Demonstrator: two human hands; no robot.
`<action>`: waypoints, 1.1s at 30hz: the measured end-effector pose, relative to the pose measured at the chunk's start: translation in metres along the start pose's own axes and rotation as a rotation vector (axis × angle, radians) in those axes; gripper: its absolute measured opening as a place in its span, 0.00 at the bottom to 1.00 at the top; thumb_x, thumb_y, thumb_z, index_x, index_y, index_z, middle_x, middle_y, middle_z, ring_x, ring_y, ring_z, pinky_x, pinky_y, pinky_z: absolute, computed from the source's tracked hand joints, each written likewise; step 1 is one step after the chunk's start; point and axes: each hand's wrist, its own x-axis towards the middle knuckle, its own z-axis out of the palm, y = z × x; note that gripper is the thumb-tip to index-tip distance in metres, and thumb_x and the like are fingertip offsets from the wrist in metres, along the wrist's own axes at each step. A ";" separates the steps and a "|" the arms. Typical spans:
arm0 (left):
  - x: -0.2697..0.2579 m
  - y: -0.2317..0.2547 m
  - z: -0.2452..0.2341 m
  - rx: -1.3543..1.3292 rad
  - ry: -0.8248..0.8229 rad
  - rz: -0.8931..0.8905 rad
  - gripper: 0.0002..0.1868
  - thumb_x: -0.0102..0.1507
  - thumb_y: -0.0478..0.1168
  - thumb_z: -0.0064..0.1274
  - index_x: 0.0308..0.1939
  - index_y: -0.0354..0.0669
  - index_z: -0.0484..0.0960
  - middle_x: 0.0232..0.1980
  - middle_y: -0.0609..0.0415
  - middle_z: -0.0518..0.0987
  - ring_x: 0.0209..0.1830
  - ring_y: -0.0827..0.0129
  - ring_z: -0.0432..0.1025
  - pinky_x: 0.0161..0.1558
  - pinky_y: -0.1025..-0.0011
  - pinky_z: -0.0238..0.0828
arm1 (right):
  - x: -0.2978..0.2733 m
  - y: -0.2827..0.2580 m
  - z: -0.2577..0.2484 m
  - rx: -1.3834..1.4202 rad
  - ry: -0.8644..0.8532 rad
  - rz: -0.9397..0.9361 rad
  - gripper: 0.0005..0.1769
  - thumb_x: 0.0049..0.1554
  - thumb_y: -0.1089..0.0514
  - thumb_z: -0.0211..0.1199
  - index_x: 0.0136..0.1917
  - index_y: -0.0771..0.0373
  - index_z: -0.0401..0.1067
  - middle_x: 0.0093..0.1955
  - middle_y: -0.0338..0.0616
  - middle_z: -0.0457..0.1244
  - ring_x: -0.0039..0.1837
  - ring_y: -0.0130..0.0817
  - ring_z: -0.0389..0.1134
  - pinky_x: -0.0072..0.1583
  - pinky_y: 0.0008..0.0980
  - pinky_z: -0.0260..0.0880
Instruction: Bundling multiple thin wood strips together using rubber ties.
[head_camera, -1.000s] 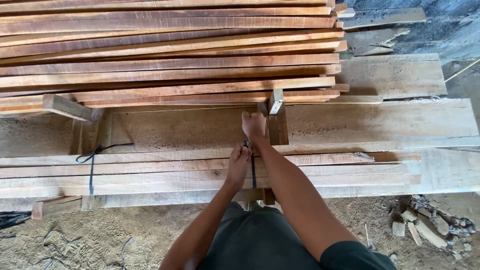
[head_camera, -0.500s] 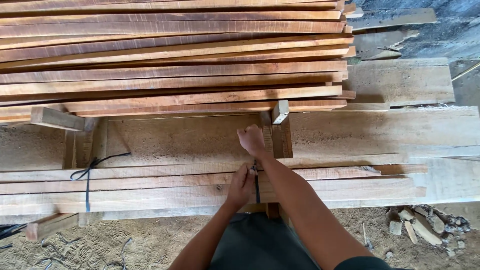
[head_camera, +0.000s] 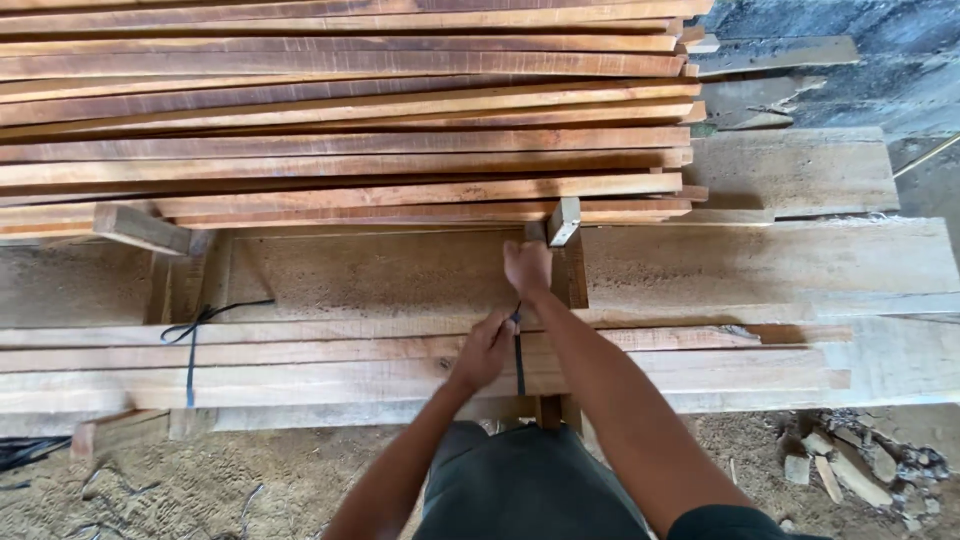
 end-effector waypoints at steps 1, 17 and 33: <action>0.005 -0.011 -0.003 0.067 -0.093 -0.042 0.13 0.75 0.36 0.35 0.38 0.41 0.73 0.28 0.51 0.69 0.30 0.69 0.65 0.38 0.64 0.64 | 0.002 0.003 -0.014 0.043 -0.001 -0.026 0.24 0.55 0.50 0.57 0.20 0.54 0.57 0.19 0.40 0.50 0.25 0.25 0.50 0.30 0.35 0.54; 0.081 -0.117 -0.006 -0.318 0.153 -0.378 0.15 0.72 0.39 0.39 0.36 0.34 0.77 0.24 0.54 0.66 0.21 0.71 0.65 0.27 0.74 0.61 | -0.136 -0.062 -0.136 -0.076 -0.411 -0.327 0.21 0.65 0.57 0.51 0.34 0.67 0.73 0.27 0.50 0.62 0.32 0.37 0.62 0.36 0.37 0.60; 0.059 -0.072 -0.006 -0.080 0.260 -0.492 0.17 0.73 0.44 0.39 0.43 0.40 0.83 0.31 0.49 0.79 0.29 0.63 0.78 0.41 0.63 0.74 | -0.097 -0.030 -0.115 -0.732 -0.806 -0.552 0.22 0.70 0.54 0.43 0.66 0.68 0.71 0.56 0.59 0.68 0.55 0.56 0.73 0.56 0.55 0.74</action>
